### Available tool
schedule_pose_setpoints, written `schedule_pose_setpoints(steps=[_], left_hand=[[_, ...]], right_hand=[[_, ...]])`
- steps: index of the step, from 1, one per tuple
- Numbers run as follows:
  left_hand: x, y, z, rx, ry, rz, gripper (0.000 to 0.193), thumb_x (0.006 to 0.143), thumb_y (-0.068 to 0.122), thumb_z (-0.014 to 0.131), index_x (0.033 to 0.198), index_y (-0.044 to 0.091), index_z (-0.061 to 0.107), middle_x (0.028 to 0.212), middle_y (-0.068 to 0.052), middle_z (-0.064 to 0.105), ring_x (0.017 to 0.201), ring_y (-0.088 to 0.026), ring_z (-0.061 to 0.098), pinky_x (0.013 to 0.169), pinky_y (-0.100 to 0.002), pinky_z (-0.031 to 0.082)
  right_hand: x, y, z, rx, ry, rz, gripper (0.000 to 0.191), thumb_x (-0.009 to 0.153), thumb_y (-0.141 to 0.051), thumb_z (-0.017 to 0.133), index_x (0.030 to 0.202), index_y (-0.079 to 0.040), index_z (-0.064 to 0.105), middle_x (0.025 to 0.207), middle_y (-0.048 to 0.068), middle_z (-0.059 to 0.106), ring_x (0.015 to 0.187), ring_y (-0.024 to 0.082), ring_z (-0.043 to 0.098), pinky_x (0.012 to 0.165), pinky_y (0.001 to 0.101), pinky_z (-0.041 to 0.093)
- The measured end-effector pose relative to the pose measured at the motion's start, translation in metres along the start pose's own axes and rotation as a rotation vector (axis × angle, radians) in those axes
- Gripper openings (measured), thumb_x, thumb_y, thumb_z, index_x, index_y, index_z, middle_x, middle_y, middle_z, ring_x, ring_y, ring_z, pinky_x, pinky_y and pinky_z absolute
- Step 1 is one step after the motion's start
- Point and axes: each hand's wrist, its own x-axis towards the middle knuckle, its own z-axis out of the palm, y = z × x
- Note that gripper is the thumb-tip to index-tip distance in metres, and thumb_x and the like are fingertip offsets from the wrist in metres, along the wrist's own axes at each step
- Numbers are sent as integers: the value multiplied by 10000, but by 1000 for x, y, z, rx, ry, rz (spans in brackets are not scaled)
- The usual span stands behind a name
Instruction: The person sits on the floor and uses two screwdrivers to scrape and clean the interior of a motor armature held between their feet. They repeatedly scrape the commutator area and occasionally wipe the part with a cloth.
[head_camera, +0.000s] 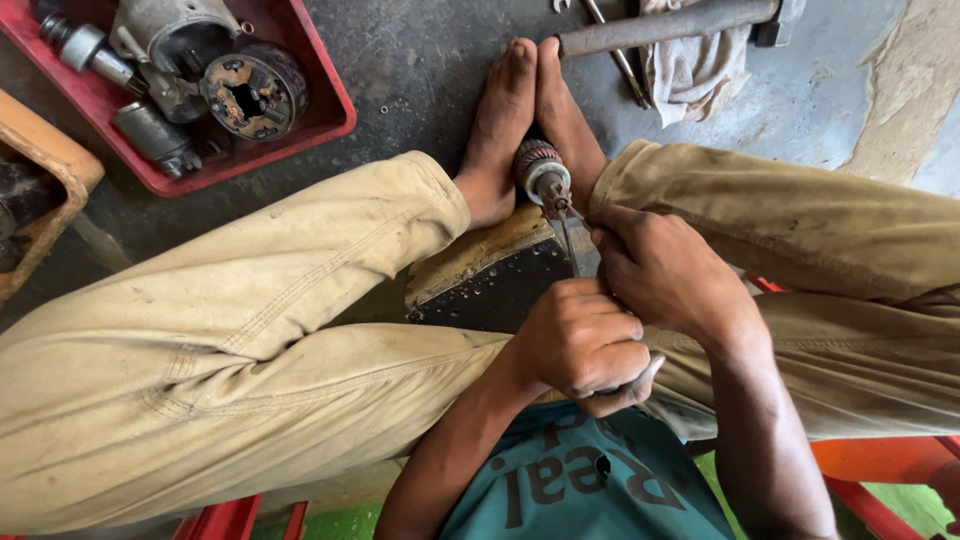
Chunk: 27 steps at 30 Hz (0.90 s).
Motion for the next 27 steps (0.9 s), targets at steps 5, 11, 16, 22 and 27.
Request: schedule_pose_setpoints(steps=[5, 11, 16, 22, 27], left_hand=[[2, -2, -7, 8, -3, -4, 327, 758, 112, 763, 629, 115, 463, 626, -40, 499, 562, -255, 542, 574, -407, 408], [-2, 6, 17, -9, 9, -17, 351, 799, 87, 754, 642, 101, 440, 661, -57, 526, 609, -264, 580, 601, -407, 433], [6, 11, 27, 2, 18, -10, 337, 785, 88, 738, 630, 93, 439, 648, -65, 519, 609, -280, 583, 593, -411, 436], [11, 12, 23, -36, 2, 15, 342, 748, 94, 729, 582, 88, 429, 568, -55, 446, 500, -263, 474, 528, -412, 352], [12, 16, 24, -55, 51, 12, 357, 743, 90, 714, 576, 71, 399, 575, -74, 434, 509, -283, 446, 534, -417, 329]], right_hand=[[9, -7, -2, -27, -46, 15, 296, 944, -232, 572, 1093, -38, 737, 948, 272, 711, 918, 456, 674, 834, 544, 511], [-9, 22, 2, 118, -16, -23, 337, 922, -225, 574, 1157, -27, 712, 976, 269, 719, 948, 435, 690, 824, 492, 538], [-11, 37, -1, 132, 12, -63, 336, 913, -218, 586, 1163, -39, 720, 1015, 261, 720, 981, 428, 687, 854, 491, 528], [-15, 30, -3, 13, 41, -11, 277, 904, -218, 596, 1081, -83, 763, 921, 271, 695, 887, 452, 675, 825, 528, 529], [-15, 28, -6, -83, 21, -8, 225, 882, -207, 609, 955, -45, 747, 868, 275, 680, 864, 467, 655, 786, 567, 504]])
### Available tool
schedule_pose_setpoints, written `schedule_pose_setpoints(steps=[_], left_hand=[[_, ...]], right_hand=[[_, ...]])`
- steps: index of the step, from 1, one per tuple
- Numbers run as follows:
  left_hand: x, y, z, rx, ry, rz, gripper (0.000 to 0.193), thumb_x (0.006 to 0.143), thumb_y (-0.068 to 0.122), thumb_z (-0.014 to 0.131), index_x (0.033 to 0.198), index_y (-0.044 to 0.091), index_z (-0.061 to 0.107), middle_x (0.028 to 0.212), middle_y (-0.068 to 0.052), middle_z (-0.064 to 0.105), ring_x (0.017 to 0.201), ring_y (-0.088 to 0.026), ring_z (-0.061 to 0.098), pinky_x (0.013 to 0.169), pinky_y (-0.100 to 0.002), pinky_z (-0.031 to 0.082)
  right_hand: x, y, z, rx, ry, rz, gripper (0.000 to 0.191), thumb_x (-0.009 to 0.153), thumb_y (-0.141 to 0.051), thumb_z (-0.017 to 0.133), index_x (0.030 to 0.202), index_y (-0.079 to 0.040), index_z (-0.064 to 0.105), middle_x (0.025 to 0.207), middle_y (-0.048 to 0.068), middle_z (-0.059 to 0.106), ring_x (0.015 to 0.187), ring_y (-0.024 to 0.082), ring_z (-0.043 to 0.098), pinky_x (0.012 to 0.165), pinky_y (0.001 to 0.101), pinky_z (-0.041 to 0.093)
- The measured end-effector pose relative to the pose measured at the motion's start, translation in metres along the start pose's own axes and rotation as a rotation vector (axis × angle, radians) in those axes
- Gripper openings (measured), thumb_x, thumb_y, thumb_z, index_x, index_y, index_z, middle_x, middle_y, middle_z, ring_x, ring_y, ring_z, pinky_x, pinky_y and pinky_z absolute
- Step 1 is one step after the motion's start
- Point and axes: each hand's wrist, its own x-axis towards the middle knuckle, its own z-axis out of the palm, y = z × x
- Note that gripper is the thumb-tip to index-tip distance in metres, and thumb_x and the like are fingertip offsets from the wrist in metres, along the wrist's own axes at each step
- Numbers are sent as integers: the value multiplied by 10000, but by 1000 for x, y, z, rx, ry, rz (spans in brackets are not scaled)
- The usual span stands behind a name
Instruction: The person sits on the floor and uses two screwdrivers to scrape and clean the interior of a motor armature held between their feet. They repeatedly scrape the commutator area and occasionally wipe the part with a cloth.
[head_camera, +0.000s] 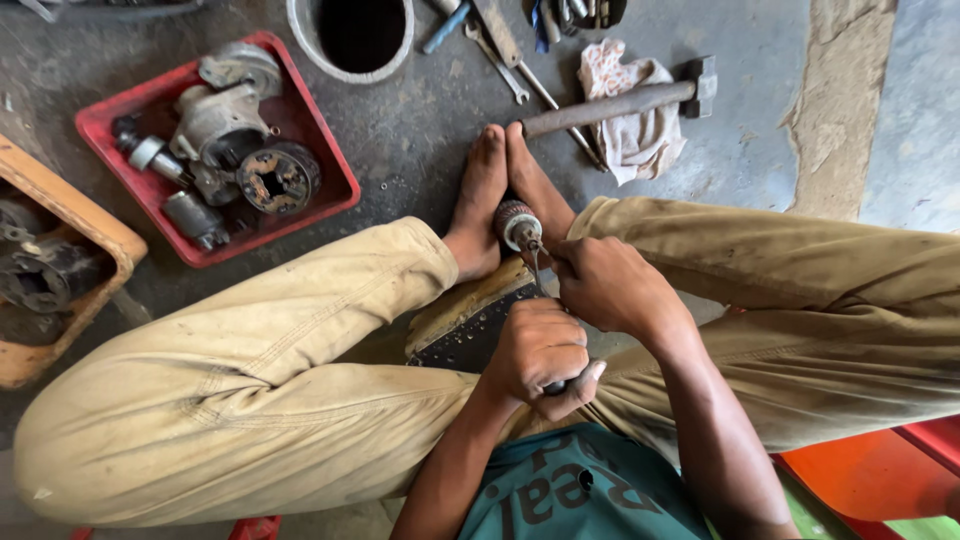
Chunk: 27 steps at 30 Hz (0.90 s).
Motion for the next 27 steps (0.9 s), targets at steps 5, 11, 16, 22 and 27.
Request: schedule_pose_setpoints(steps=[5, 11, 16, 22, 27], left_hand=[[5, 5, 2, 43, -11, -12, 351, 764, 68, 717, 587, 69, 414, 586, -86, 451, 522, -298, 463, 537, -416, 336], [12, 9, 6, 50, 16, -42, 366, 797, 74, 708, 594, 68, 403, 585, -92, 441, 512, -296, 455, 533, -410, 336], [15, 11, 9, 14, 39, -100, 397, 825, 114, 682, 577, 71, 375, 550, -78, 405, 463, -268, 401, 511, -406, 310], [17, 7, 11, 55, 116, -190, 442, 872, 135, 662, 593, 65, 327, 538, -79, 327, 446, -253, 357, 504, -412, 269], [9, 0, 14, 2, 55, -48, 362, 813, 98, 645, 582, 94, 368, 531, -45, 367, 449, -226, 363, 489, -383, 300]], right_hand=[[3, 9, 0, 42, -30, -51, 233, 867, -196, 586, 952, -56, 751, 883, 263, 695, 870, 455, 665, 794, 562, 506], [3, 13, 1, 89, -44, -71, 264, 897, -213, 560, 1014, -84, 758, 882, 257, 705, 858, 447, 677, 798, 547, 517], [-4, 17, -1, 175, -179, 88, 309, 920, -268, 561, 1139, -145, 741, 831, 231, 729, 703, 385, 743, 701, 469, 581], [-2, 35, 10, 232, -122, -79, 315, 901, -245, 620, 1114, -52, 748, 835, 228, 748, 687, 345, 748, 644, 443, 588], [-15, 44, -1, 331, -139, -25, 348, 911, -252, 616, 1208, -102, 715, 730, 160, 741, 555, 244, 616, 507, 373, 499]])
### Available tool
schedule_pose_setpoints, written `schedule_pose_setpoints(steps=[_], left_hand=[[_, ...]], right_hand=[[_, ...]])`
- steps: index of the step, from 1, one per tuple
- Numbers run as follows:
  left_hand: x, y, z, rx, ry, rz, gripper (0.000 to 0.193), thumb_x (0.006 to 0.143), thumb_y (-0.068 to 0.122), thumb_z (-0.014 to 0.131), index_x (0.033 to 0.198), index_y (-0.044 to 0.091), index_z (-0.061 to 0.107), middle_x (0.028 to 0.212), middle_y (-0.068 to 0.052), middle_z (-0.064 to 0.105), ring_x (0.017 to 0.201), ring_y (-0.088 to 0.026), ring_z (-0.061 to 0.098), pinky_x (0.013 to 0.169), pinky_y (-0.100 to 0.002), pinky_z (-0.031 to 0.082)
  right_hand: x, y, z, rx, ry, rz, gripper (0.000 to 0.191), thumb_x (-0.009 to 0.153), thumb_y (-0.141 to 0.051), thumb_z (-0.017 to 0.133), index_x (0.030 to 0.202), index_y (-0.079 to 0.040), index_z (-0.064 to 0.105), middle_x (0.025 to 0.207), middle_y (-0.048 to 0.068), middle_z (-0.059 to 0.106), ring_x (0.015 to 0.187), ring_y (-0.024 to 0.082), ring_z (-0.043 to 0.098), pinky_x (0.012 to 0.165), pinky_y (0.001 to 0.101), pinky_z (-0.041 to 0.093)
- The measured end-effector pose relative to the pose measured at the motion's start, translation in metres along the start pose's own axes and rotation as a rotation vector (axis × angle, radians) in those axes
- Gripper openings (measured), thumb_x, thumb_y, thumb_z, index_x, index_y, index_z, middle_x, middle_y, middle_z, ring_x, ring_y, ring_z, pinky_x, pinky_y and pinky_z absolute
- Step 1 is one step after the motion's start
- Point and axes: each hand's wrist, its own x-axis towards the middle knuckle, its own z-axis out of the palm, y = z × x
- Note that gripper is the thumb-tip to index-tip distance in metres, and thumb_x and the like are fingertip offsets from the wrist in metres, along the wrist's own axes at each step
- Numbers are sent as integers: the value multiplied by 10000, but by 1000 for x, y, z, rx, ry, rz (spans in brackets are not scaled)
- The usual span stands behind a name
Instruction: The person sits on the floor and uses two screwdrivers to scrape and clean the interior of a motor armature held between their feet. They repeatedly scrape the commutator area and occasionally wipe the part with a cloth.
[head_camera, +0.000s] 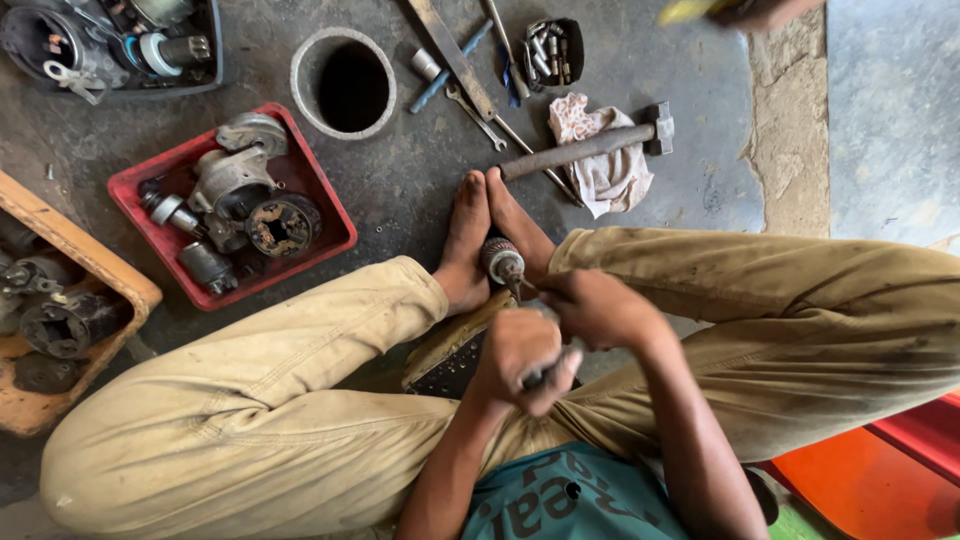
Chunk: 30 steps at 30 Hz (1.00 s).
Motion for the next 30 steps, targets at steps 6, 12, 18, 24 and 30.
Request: schedule_pose_setpoints(steps=[6, 12, 18, 24, 30], left_hand=[[-6, -4, -6, 7, -49, 42, 368, 779, 60, 660, 580, 91, 352, 548, -53, 369, 468, -225, 357, 508, -379, 303], [-2, 1, -10, 4, -42, 27, 348, 751, 63, 648, 570, 98, 352, 541, -38, 377, 457, -221, 366, 504, -379, 304], [2, 6, -11, 43, -103, 26, 347, 792, 43, 693, 607, 77, 402, 592, -67, 435, 516, -271, 443, 538, -390, 329], [1, 6, -11, 21, -75, 33, 357, 770, 37, 694, 598, 71, 383, 592, -76, 428, 515, -281, 435, 535, -391, 318], [-5, 0, -17, 19, -79, 38, 309, 756, 48, 687, 607, 71, 418, 596, -73, 430, 524, -284, 453, 542, -393, 348]], right_hand=[[14, 10, -45, 973, 321, -23, 201, 1030, -165, 577, 1042, 18, 659, 802, 82, 672, 632, 145, 592, 534, 280, 465], [98, 20, -29, 1173, 583, 174, 178, 972, -169, 586, 1105, -62, 637, 941, 84, 686, 678, 183, 622, 584, 330, 523], [128, 16, -82, 191, 710, -133, 286, 860, -97, 682, 1132, -13, 661, 1005, 134, 730, 859, 224, 680, 745, 391, 581], [157, -26, -106, 227, 1326, -153, 162, 958, -131, 659, 1088, -67, 729, 1002, 101, 766, 899, 274, 736, 812, 408, 598], [185, -85, -92, -1019, 908, -638, 302, 868, -117, 654, 1144, -161, 768, 1335, 87, 677, 1248, 337, 545, 946, 478, 470]])
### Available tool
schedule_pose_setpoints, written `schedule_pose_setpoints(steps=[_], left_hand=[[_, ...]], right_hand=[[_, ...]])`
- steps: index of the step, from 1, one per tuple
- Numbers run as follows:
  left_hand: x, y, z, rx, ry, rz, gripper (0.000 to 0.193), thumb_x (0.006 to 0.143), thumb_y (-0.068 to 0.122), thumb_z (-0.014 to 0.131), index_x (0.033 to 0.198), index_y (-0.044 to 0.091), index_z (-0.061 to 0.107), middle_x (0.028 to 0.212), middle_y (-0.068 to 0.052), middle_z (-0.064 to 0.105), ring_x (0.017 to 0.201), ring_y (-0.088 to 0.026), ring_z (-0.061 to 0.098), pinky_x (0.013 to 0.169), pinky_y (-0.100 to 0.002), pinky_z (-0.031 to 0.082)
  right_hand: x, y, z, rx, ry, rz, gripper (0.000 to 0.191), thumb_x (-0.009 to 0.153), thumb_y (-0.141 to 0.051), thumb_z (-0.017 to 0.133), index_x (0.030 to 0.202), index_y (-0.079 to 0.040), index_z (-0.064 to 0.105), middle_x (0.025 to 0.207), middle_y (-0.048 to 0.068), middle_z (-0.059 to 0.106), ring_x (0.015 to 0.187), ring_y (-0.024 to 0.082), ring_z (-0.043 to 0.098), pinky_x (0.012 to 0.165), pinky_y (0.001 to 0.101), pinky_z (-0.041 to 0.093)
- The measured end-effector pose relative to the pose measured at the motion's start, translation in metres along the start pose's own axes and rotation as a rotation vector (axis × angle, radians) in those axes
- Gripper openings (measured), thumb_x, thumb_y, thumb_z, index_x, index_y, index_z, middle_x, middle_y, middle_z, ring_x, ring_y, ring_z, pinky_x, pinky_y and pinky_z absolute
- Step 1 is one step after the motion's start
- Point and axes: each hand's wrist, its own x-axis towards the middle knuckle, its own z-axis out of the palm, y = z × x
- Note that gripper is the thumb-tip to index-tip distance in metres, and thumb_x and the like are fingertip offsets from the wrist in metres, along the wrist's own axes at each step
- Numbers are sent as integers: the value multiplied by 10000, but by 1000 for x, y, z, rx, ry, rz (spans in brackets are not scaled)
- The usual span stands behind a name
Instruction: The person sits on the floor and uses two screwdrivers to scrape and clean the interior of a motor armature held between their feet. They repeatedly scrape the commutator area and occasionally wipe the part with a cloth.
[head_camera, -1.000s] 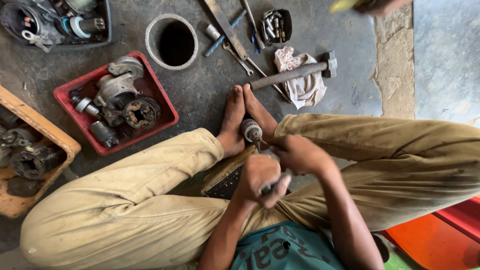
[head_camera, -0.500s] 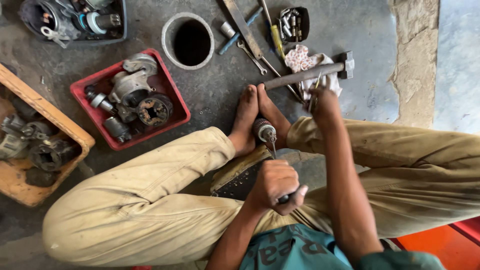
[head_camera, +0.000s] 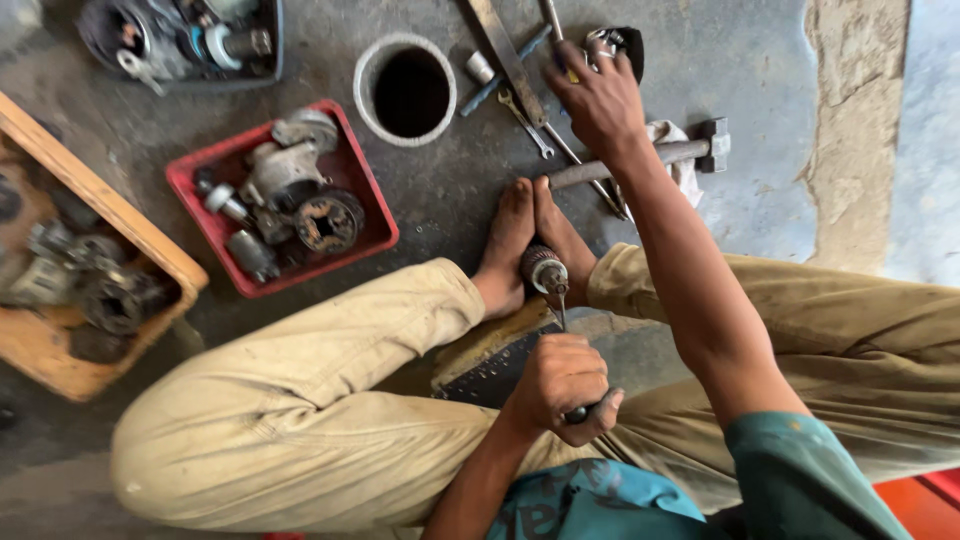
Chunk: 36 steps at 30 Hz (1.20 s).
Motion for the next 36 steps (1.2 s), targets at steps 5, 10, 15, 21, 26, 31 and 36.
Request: schedule_pose_setpoints(steps=[5, 10, 15, 21, 26, 31, 36], left_hand=[[-10, -3, -1, 54, 20, 11, 268, 795, 80, 697, 642, 78, 476, 638, -67, 481, 580, -280, 519, 561, -394, 399], [-15, -1, 4, 47, 39, -28, 250, 801, 96, 690, 638, 89, 500, 640, -57, 501, 598, -270, 548, 533, -375, 403], [-15, -4, 5, 29, 49, -15, 245, 811, 101, 696, 648, 86, 513, 650, -59, 514, 602, -275, 543, 536, -379, 400], [-15, -7, -4, -20, 43, 26, 241, 766, 96, 692, 638, 86, 488, 644, -64, 505, 577, -269, 521, 562, -403, 396], [-17, -13, -8, -73, -38, 64, 280, 747, 71, 704, 624, 94, 453, 642, -64, 498, 567, -274, 510, 564, -408, 379], [-19, -8, 4, -73, -32, 30, 331, 749, 87, 726, 626, 91, 418, 643, -64, 470, 587, -282, 508, 582, -414, 376], [-14, -4, 12, -9, -27, 13, 332, 787, 76, 736, 638, 88, 440, 625, -61, 450, 566, -274, 493, 570, -417, 354]], right_hand=[[25, -21, 7, -328, -467, -237, 173, 938, -199, 646, 996, -241, 802, 1236, -20, 700, 1355, 232, 538, 1004, 470, 436], [8, -28, 8, -513, -215, -475, 176, 918, -248, 623, 976, -219, 787, 1175, -7, 713, 1268, 238, 566, 923, 433, 437], [-10, -26, -4, -579, -97, -658, 210, 883, -277, 636, 980, -147, 770, 1135, -5, 714, 1294, 253, 564, 1034, 458, 435], [-109, -25, -52, 155, -314, 200, 148, 971, -178, 728, 1033, -44, 724, 963, 153, 709, 877, 337, 683, 737, 446, 535], [-209, -67, -109, 1021, -464, 985, 429, 940, -180, 678, 1336, -20, 637, 780, 87, 712, 574, 89, 567, 511, 295, 480], [-247, -106, -110, 991, -422, 975, 380, 934, -133, 684, 1289, 2, 668, 868, 123, 728, 678, 89, 555, 605, 292, 495], [-246, -114, -99, 917, -358, 850, 317, 922, -126, 716, 1209, 5, 690, 958, 181, 733, 800, 190, 722, 726, 350, 552]])
